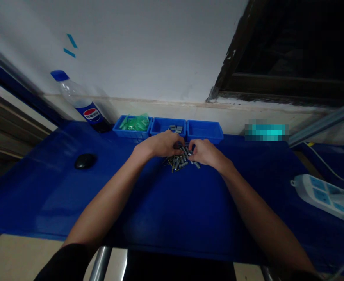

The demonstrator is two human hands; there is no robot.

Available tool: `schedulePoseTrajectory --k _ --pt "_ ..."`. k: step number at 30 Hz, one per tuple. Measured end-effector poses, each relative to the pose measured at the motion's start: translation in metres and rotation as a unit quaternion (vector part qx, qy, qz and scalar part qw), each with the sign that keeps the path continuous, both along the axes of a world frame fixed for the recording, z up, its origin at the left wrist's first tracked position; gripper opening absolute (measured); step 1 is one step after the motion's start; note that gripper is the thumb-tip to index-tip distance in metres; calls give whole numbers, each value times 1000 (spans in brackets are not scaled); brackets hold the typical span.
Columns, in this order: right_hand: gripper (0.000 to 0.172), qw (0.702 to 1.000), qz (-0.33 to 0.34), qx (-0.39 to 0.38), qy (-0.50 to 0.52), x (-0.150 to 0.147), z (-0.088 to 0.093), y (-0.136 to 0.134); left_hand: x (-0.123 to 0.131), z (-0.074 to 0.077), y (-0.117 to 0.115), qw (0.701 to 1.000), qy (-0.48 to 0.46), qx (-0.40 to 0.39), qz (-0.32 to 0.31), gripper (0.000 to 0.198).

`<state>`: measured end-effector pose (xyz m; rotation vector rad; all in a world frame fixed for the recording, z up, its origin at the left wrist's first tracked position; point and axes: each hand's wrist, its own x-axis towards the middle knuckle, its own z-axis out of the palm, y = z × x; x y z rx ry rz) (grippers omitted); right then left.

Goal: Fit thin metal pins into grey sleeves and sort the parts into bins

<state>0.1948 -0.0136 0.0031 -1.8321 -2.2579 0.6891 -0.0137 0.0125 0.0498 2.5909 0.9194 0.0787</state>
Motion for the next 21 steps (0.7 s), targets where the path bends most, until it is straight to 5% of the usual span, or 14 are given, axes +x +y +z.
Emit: schedulePoseTrajectory --k 5,10,15,21 --pt "31 997 61 -41 -27 18 13 -5 2 -4 3 1000 -5 14 -7 14" --pt "32 989 16 -149 -1 16 9 -7 0 -5 6 1000 -11 10 0 15" --pt "30 995 18 -93 -5 16 3 -1 -1 -6 7 1000 -1 10 -3 15" --pt "23 994 47 -74 68 31 28 -2 -8 -2 5 999 -51 4 -9 18"
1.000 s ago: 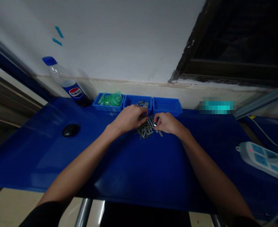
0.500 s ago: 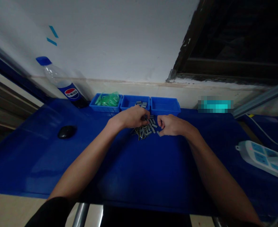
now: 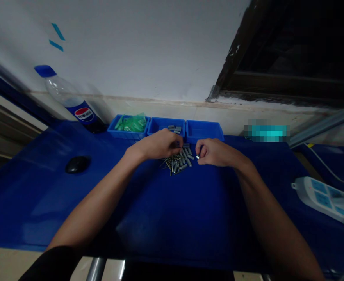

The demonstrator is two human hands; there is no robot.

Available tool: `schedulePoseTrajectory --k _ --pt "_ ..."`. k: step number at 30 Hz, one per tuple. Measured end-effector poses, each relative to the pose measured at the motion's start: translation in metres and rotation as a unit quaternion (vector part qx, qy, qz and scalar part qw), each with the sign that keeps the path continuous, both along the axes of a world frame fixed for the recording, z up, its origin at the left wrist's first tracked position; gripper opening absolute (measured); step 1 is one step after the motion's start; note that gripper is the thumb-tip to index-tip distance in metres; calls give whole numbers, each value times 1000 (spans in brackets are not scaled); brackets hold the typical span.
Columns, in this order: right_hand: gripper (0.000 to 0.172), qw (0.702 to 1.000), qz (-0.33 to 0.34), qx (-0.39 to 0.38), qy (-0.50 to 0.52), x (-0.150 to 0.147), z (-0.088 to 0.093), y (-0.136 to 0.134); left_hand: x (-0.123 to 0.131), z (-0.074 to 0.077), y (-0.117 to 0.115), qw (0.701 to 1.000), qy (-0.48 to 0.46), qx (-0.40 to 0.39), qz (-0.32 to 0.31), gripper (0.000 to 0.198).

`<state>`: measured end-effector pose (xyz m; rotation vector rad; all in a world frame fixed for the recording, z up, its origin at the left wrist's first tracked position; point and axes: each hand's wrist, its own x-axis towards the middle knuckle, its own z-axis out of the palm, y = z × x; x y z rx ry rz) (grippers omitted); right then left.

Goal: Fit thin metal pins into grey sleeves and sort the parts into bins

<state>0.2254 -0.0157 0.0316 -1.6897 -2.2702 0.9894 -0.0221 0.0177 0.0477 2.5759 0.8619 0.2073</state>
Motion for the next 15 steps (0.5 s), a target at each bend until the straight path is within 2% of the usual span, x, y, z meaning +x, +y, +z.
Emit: schedulePoseTrajectory --k 3,7,12,15 --pt "21 996 2 2 89 1 6 0 -3 2 -1 1000 -27 -8 -2 20" --pt "23 978 4 -5 207 -4 3 4 -6 4 -2 998 -52 -20 -1 22" --pt "19 950 -31 -32 307 -12 3 5 -6 5 -3 995 -90 -33 10 24" --pt "19 935 -59 -24 348 -15 3 5 -6 5 -2 985 -146 -82 27 26"
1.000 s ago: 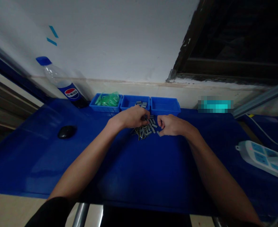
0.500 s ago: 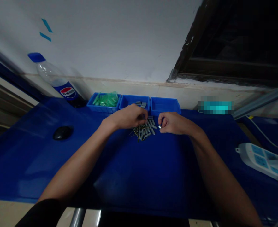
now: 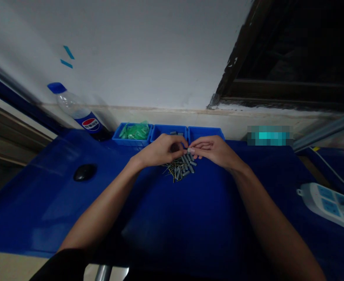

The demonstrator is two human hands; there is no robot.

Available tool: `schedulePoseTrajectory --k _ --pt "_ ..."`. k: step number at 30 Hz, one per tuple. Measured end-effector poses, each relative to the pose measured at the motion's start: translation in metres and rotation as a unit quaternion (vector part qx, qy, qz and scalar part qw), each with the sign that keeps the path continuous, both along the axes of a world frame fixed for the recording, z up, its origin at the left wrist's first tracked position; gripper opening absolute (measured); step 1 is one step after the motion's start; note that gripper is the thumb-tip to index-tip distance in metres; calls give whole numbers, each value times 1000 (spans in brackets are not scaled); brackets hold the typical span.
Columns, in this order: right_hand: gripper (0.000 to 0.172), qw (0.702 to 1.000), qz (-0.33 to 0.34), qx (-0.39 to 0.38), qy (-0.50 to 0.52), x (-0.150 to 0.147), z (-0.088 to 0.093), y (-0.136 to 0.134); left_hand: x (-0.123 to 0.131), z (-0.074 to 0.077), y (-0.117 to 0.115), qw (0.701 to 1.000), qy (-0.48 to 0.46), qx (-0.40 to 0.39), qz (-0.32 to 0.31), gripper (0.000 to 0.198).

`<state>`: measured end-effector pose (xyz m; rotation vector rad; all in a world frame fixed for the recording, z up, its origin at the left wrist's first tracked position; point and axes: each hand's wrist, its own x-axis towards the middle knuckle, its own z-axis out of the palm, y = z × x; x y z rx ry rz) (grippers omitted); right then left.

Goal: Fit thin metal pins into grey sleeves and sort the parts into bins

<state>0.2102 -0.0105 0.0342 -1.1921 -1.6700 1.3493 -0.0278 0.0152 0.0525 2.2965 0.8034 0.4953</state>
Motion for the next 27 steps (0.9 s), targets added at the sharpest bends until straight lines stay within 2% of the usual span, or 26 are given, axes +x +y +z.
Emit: schedulePoseTrajectory --k 5,11,13,15,19,23,27 --pt "30 995 -67 -29 71 -7 -5 0 1 -8 1 984 -127 -115 43 30" --pt "31 995 -43 -48 73 -15 -12 0 2 -13 6 975 -180 -98 87 19" --pt "29 999 -39 -27 25 -11 -12 1 -1 -16 10 974 -176 -79 118 20" --pt "23 997 -20 10 -72 -3 -11 1 -5 -20 16 971 -162 -46 171 20" --pt "16 958 46 65 -276 13 -9 -3 -11 -30 24 960 -109 26 256 19" --pt "22 935 81 59 -341 16 -11 -6 -11 -33 24 963 -53 65 257 24" --pt "26 929 100 52 -351 12 -18 -5 -9 -26 20 965 -22 116 233 28"
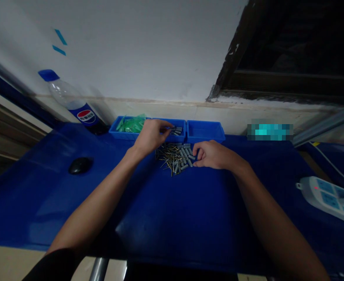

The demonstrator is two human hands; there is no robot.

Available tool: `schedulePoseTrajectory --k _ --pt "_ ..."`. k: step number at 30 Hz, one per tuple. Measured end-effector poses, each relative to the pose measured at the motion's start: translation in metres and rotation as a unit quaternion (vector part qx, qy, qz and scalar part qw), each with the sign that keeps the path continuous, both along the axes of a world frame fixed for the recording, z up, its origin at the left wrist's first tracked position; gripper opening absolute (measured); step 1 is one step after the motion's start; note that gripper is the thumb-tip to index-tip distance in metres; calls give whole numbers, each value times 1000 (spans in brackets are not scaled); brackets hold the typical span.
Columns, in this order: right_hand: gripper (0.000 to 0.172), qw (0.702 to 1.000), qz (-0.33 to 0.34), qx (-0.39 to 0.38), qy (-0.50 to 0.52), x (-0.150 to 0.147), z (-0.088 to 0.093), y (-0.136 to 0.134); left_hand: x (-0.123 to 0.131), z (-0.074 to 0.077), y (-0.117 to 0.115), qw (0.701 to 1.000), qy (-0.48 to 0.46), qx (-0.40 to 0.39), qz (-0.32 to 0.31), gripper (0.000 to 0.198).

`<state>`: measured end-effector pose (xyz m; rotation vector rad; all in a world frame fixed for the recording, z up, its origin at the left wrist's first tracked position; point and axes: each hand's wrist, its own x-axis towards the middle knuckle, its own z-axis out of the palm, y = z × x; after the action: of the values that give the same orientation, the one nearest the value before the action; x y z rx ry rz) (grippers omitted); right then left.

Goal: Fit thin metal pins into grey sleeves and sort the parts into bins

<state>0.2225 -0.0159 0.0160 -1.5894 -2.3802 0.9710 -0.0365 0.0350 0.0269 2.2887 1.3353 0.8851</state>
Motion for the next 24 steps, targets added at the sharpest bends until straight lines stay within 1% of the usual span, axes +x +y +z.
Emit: schedulePoseTrajectory --k 3,7,10,12,15,19,24 --pt "26 1000 6 -8 -3 -3 -7 3 2 8 -6 998 14 26 -52 27" --pt "20 1000 5 -9 -10 -6 -16 6 7 14 -13 991 35 7 -129 25" --pt "13 1000 0 -3 -8 -7 -19 8 9 15 -16 986 57 -1 -158 26" --pt "11 1000 -2 4 -7 -7 -19 8 11 15 -17 984 64 -6 -166 27" --pt "8 1000 -2 15 -5 -6 -14 6 12 13 -17 983 68 -15 -169 26" --pt "14 1000 -7 15 -2 -5 -8 4 13 12 -18 982 73 -25 -175 24" --pt "21 1000 -4 12 -4 -8 -14 4 15 12 -19 983 65 -20 -168 23"
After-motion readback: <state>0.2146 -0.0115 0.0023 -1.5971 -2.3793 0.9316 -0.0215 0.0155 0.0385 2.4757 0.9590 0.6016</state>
